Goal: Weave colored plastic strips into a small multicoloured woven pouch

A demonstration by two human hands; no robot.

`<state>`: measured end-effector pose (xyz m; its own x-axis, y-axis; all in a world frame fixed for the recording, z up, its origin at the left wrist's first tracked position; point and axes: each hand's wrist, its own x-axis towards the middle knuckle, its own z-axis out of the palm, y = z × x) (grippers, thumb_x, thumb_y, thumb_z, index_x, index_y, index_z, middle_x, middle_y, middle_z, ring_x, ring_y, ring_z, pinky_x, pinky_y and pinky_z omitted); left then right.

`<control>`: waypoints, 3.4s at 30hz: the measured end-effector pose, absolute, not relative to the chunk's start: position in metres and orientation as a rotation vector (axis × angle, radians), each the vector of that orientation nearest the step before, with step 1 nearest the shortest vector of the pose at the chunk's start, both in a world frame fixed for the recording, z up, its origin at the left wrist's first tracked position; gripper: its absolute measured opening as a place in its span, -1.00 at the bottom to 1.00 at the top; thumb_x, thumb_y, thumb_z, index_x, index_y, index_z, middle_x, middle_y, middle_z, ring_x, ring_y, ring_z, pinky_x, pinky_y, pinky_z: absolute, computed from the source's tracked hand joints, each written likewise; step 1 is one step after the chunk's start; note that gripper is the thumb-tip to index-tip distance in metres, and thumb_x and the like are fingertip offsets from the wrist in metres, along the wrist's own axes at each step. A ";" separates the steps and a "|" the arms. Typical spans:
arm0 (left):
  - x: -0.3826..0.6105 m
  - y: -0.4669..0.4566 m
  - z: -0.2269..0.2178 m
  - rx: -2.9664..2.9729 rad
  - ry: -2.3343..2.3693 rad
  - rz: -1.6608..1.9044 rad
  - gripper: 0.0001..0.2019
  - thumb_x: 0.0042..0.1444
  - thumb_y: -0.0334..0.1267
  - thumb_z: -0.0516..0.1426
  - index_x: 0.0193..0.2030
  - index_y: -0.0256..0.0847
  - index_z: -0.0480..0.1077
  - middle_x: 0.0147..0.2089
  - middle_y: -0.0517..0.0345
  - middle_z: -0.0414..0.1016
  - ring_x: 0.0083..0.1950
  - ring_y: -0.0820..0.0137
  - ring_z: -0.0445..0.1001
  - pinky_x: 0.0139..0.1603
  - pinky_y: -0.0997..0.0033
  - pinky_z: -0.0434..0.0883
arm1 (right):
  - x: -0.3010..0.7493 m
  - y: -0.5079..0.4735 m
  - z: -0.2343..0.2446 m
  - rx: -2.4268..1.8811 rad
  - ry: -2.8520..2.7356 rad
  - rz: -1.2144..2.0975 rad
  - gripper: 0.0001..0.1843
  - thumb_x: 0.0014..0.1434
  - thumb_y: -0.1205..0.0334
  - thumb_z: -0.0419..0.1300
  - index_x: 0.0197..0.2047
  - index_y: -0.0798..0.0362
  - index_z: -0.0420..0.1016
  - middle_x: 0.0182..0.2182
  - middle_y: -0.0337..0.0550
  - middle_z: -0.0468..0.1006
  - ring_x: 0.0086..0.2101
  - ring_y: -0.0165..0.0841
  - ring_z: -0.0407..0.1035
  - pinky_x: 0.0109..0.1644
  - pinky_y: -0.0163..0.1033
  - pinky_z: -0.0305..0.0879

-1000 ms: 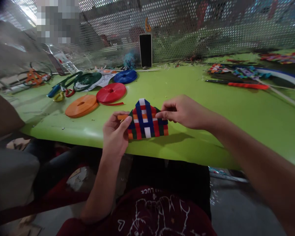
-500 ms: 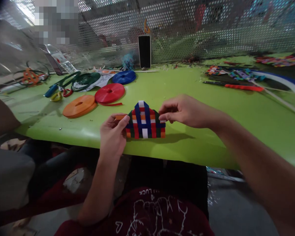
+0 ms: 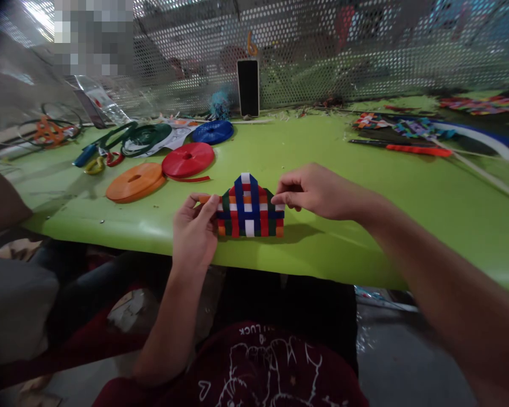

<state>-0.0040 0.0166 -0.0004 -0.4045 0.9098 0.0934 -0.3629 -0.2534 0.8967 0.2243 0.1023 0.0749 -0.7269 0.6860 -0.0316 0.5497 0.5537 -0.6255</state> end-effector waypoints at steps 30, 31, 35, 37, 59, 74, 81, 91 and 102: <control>-0.009 0.022 -0.003 0.666 0.902 1.881 -0.76 0.05 -0.13 0.42 -0.27 -0.12 0.48 -0.28 0.25 0.61 -0.28 0.49 0.61 -0.31 0.52 0.55 | 0.227 0.096 0.080 -1.059 -2.413 1.013 -0.65 0.22 -0.09 0.22 -0.22 0.02 0.63 -0.58 -0.26 0.44 -0.55 -0.42 0.27 -0.43 -0.25 0.14; -0.009 0.022 -0.003 0.667 0.893 1.895 -0.76 0.04 -0.11 0.42 -0.27 -0.12 0.50 -0.26 0.24 0.63 -0.27 0.48 0.62 -0.30 0.52 0.56 | 0.226 0.095 0.080 -1.064 -2.392 1.028 -0.66 0.22 -0.08 0.23 -0.23 0.03 0.62 -0.60 -0.27 0.42 -0.56 -0.43 0.25 -0.44 -0.26 0.13; -0.007 0.020 -0.006 0.752 0.864 1.892 -0.77 0.03 -0.10 0.43 -0.29 -0.13 0.54 -0.21 0.20 0.66 -0.22 0.46 0.64 -0.24 0.48 0.59 | 0.224 0.093 0.079 -1.063 -2.325 1.051 -0.67 0.20 -0.07 0.25 -0.25 0.03 0.61 -0.62 -0.29 0.40 -0.57 -0.45 0.24 -0.45 -0.26 0.16; -0.006 0.019 -0.006 0.790 0.901 1.855 -0.79 0.03 -0.15 0.43 -0.33 -0.14 0.53 -0.24 0.21 0.66 -0.25 0.46 0.64 -0.25 0.47 0.60 | 0.223 0.092 0.078 -1.058 -2.303 1.037 -0.66 0.19 -0.07 0.26 -0.25 0.04 0.61 -0.62 -0.29 0.41 -0.57 -0.45 0.24 -0.45 -0.25 0.16; 0.000 0.018 -0.005 0.873 1.028 1.848 -0.82 0.08 -0.14 0.39 -0.31 -0.18 0.58 -0.33 0.16 0.66 -0.35 0.43 0.64 -0.32 0.42 0.62 | 0.204 0.081 0.066 -1.099 -2.112 0.942 -0.68 0.21 -0.07 0.26 -0.27 0.03 0.57 -0.53 -0.16 0.45 -0.51 -0.33 0.24 -0.43 -0.16 0.12; 0.002 0.018 -0.003 0.873 1.079 1.802 -0.77 0.05 -0.09 0.40 -0.23 -0.16 0.62 -0.37 0.18 0.65 -0.39 0.42 0.62 -0.34 0.41 0.59 | 0.197 0.084 0.051 -0.871 -2.070 0.782 -0.83 0.21 0.15 0.27 -0.36 0.04 0.57 -0.40 -0.12 0.58 -0.39 -0.32 0.41 -0.31 -0.16 0.31; 0.005 0.017 0.000 0.705 1.119 1.932 -0.78 -0.03 -0.23 0.42 -0.48 -0.19 0.48 -0.47 0.25 0.58 -0.47 0.49 0.55 -0.42 0.48 0.54 | 0.209 0.089 0.063 -0.821 -2.320 0.802 -0.80 0.23 0.07 0.24 -0.24 0.00 0.60 -0.32 -0.09 0.62 -0.34 -0.27 0.44 -0.24 -0.13 0.36; 0.005 0.019 -0.003 0.685 1.147 1.945 -0.73 -0.02 -0.19 0.41 -0.50 -0.19 0.41 -0.51 0.30 0.49 -0.52 0.55 0.47 -0.49 0.57 0.46 | 0.209 0.090 0.065 -0.888 -2.333 0.767 -0.74 0.25 0.01 0.20 -0.22 0.01 0.58 -0.30 -0.07 0.64 -0.32 -0.24 0.47 -0.22 -0.11 0.35; 0.002 0.018 -0.010 0.999 1.048 1.840 -0.80 0.15 -0.06 0.34 -0.26 -0.15 0.60 -0.35 0.20 0.61 -0.38 0.46 0.59 -0.42 0.51 0.54 | 0.202 0.086 0.059 -0.913 -2.213 0.830 -0.69 0.23 -0.07 0.25 -0.26 0.01 0.53 -0.34 -0.08 0.63 -0.34 -0.24 0.46 -0.24 -0.10 0.35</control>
